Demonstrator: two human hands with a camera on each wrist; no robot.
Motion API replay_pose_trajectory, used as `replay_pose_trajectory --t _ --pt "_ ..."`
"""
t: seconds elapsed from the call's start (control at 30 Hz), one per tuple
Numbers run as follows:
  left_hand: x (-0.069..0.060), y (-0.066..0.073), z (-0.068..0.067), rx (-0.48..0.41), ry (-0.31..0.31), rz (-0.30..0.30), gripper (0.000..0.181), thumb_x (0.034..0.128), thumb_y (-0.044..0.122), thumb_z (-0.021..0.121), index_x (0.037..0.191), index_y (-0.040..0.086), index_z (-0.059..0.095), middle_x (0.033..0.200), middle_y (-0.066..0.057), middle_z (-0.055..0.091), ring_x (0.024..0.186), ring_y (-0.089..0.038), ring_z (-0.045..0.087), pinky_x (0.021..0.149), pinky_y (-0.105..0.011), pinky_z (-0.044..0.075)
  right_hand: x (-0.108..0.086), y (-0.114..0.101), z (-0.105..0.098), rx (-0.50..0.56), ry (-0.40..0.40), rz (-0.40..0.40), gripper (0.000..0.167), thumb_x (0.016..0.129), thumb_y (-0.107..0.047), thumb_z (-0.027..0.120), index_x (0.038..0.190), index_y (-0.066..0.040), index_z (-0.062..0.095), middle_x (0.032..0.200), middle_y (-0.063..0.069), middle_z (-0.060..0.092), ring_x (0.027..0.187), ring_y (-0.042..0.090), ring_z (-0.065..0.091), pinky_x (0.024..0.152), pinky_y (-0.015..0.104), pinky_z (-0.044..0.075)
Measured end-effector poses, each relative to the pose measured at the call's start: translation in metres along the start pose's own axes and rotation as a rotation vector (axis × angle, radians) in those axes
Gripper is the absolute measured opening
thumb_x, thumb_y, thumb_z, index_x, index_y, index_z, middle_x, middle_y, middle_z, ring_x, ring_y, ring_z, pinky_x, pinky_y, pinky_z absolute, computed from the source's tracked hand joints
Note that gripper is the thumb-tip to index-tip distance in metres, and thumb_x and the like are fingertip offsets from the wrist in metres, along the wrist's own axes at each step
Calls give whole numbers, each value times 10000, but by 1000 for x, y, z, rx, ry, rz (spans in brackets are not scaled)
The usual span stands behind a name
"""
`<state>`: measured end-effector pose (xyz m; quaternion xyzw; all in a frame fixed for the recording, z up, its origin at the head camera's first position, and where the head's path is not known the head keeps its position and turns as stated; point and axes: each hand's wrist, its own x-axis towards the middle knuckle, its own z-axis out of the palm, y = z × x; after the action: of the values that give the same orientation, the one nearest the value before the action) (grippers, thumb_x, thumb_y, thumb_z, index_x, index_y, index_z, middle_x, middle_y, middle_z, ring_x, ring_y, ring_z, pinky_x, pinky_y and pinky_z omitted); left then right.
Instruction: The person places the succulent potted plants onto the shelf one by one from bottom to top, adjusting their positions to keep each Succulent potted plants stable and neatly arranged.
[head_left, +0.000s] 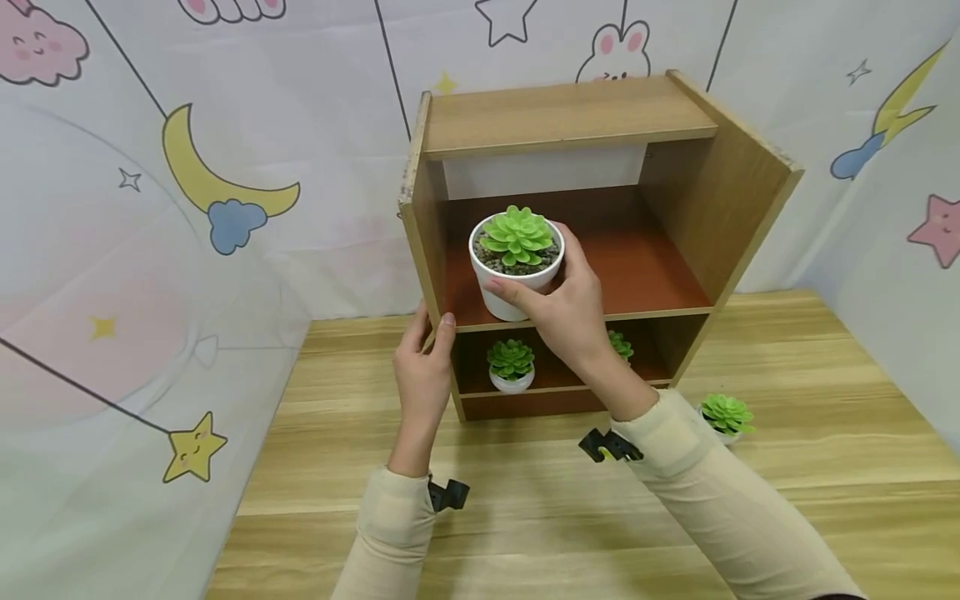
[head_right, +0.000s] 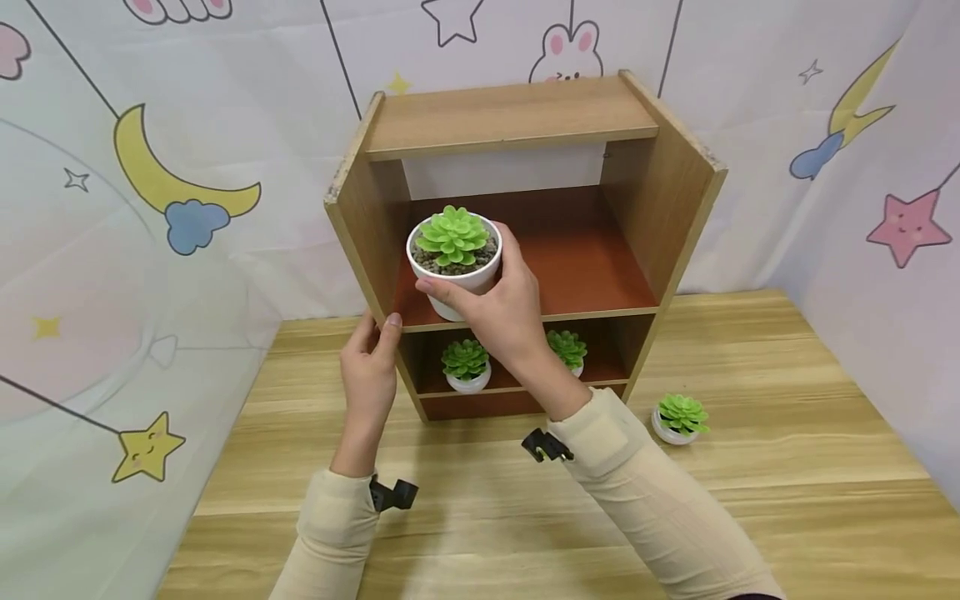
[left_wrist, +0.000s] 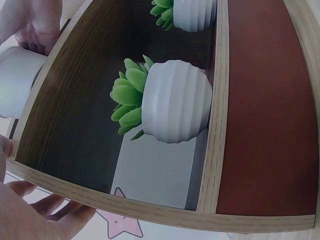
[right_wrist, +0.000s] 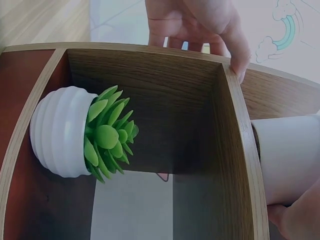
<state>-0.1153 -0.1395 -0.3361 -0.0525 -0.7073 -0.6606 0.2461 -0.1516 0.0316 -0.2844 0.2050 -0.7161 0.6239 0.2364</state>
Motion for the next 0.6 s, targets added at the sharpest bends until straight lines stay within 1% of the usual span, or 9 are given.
replay_pose_trajectory --t 0.13,0.2,0.37,0.47,0.6 --pt "4 -20 0 -8 10 9 439 990 119 600 1410 24 517 1340 -162 565 1210 -238 544 943 -394 479 1 -4 2 -6 0 18 804 746 -114 878 1422 -73 445 1300 37 544 1161 126 531 936 329 472" --pt "7 -31 1 -14 14 13 443 989 139 609 1414 54 521 1343 -144 566 1208 -233 546 937 -393 483 0 -14 3 -7 -3 32 790 753 -73 864 1418 -36 439 1302 76 543 1161 152 534 935 335 471" --pt "6 -38 -1 -23 19 30 441 984 230 629 1406 132 548 1330 -83 583 1189 -207 562 917 -387 496 -2 -35 4 -20 -14 53 746 762 -12 834 1390 42 434 1288 139 543 1158 190 537 938 344 468" --pt "6 -38 -1 -17 21 43 448 981 271 633 1403 142 555 1323 -59 589 1193 -192 559 920 -388 494 -1 -24 4 -34 -15 46 773 753 -36 850 1399 22 431 1298 127 539 1165 177 529 939 345 466" --pt "6 -38 0 -8 26 48 472 977 294 634 1407 118 552 1333 -53 585 1213 -185 544 936 -404 484 2 -4 3 -40 -13 37 817 737 -103 880 1419 -49 435 1310 70 540 1171 143 522 938 342 466"
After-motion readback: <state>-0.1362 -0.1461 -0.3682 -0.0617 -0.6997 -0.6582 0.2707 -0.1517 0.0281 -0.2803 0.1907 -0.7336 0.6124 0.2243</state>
